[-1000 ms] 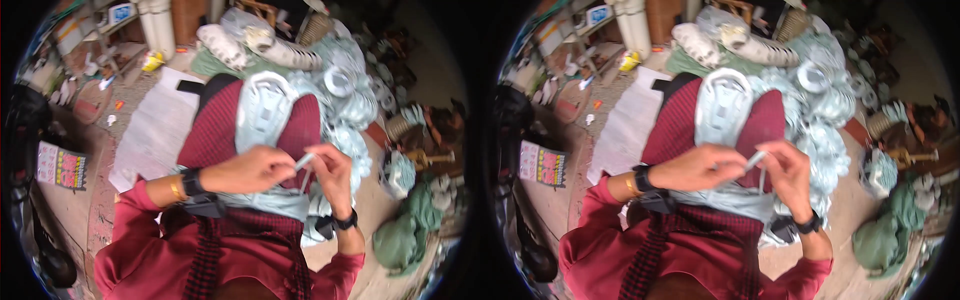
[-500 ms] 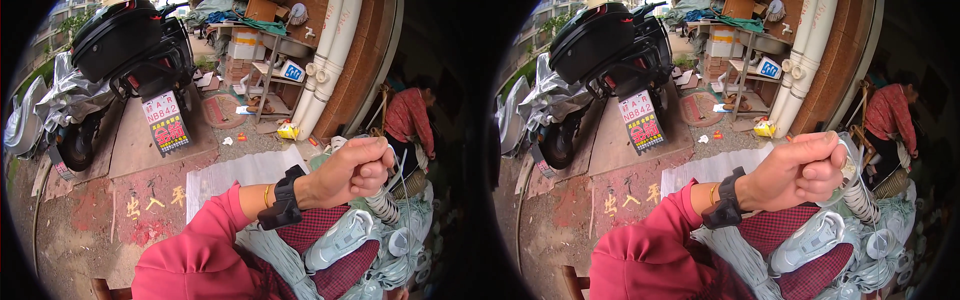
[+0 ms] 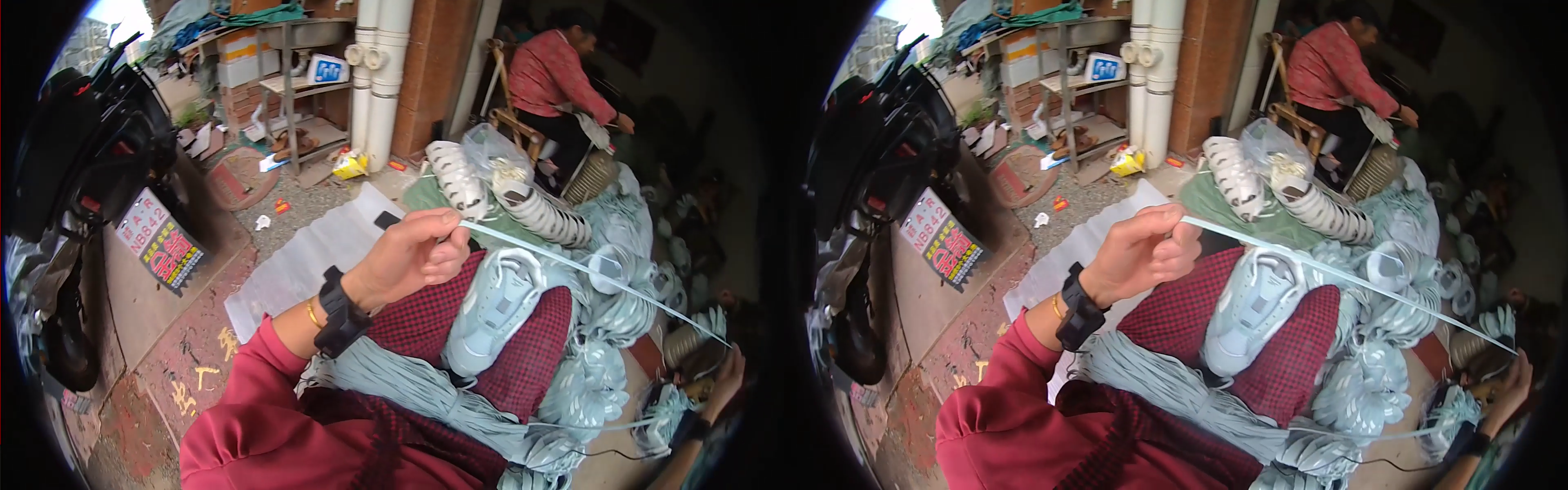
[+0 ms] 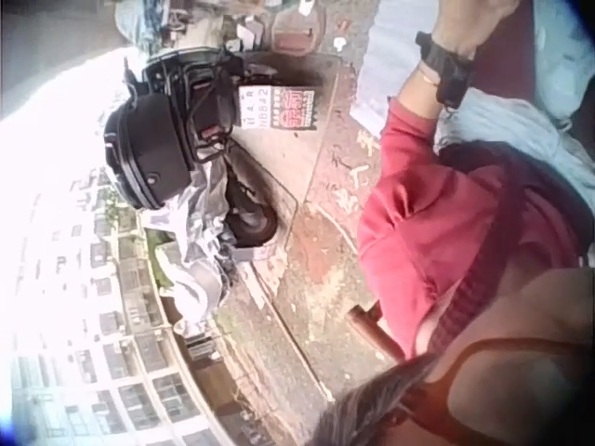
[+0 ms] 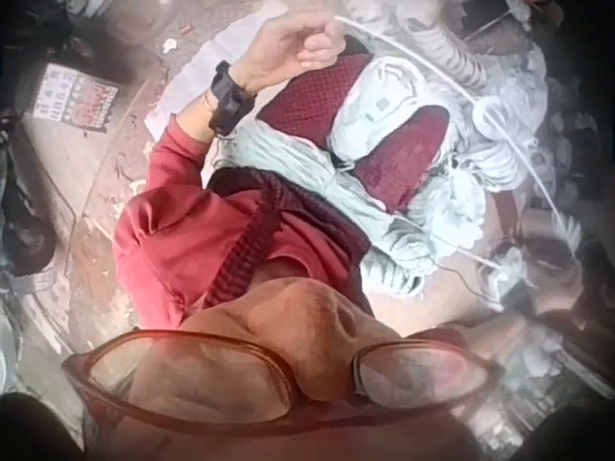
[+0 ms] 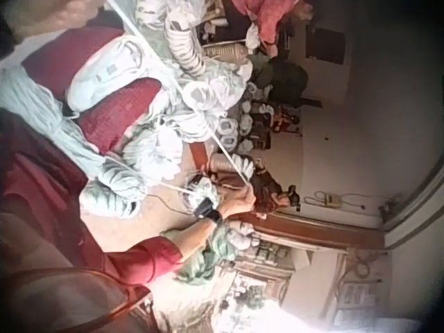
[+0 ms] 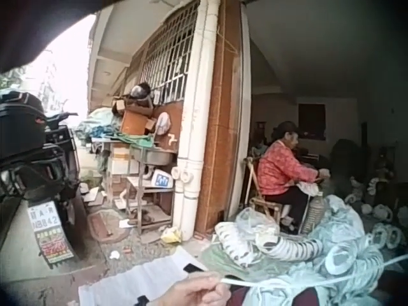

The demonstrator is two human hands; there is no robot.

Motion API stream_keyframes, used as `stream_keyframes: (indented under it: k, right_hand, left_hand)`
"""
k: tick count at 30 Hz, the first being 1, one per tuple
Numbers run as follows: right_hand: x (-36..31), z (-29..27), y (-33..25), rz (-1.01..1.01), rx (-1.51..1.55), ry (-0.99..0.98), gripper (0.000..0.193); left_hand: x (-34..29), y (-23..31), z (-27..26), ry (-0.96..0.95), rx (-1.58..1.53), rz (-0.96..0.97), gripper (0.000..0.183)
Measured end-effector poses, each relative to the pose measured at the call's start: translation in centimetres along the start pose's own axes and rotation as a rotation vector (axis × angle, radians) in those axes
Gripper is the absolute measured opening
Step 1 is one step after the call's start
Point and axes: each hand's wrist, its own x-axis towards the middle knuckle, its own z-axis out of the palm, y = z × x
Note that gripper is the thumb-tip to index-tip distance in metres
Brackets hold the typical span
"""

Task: Lacing a white sneaker as part of the manufacturing process.

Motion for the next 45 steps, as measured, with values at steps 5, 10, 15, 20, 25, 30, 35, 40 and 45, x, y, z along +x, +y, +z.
stream_keyframes:
  k: [5, 10, 15, 20, 25, 30, 35, 40, 45]
  right_hand:
    - [-7.9, 10.6, -4.4, -0.151, -0.2, -0.232, 0.051]
    - [-10.2, 10.9, -34.9, -0.274, 0.664, -0.617, 0.061]
    - [-15.8, 10.5, -45.1, -0.175, 1.15, -0.846, 0.048]
    - [-16.1, 11.7, -45.1, 0.173, 1.224, -1.178, 0.03]
    - [-17.1, 12.5, -44.9, 0.074, 1.065, -1.278, 0.023]
    - [-16.0, 12.6, -45.1, 0.273, 1.306, -1.333, 0.027]
    - [-15.2, 12.8, -44.4, 0.33, 1.289, -1.295, 0.02]
    - [-16.8, 15.4, -43.2, 0.208, 1.231, -1.051, 0.011]
    - [-15.8, 16.4, -42.2, 0.027, 0.925, -0.757, 0.01]
  left_hand:
    - [-1.3, -5.9, -1.1, -0.076, 0.724, -0.216, 0.023]
    - [-1.5, -8.2, 0.7, -0.132, 1.13, -0.32, 0.018]
    - [-1.3, -9.2, 0.9, -0.083, 0.96, -0.223, 0.019]
    - [-2.4, -8.4, 0.4, -0.126, 1.11, -0.253, 0.013]
    - [-3.2, -8.4, 0.4, -0.119, 1.088, -0.279, 0.014]
    - [-2.1, -8.3, 0.5, -0.141, 1.033, -0.252, 0.016]
    - [-1.8, -8.4, -0.3, -0.152, 1.012, -0.218, 0.014]
    - [-1.2, -10.6, -1.6, -0.042, 0.939, -0.268, 0.01]
    - [-0.6, -12.2, -2.7, 0.006, 1.066, 0.002, 0.021]
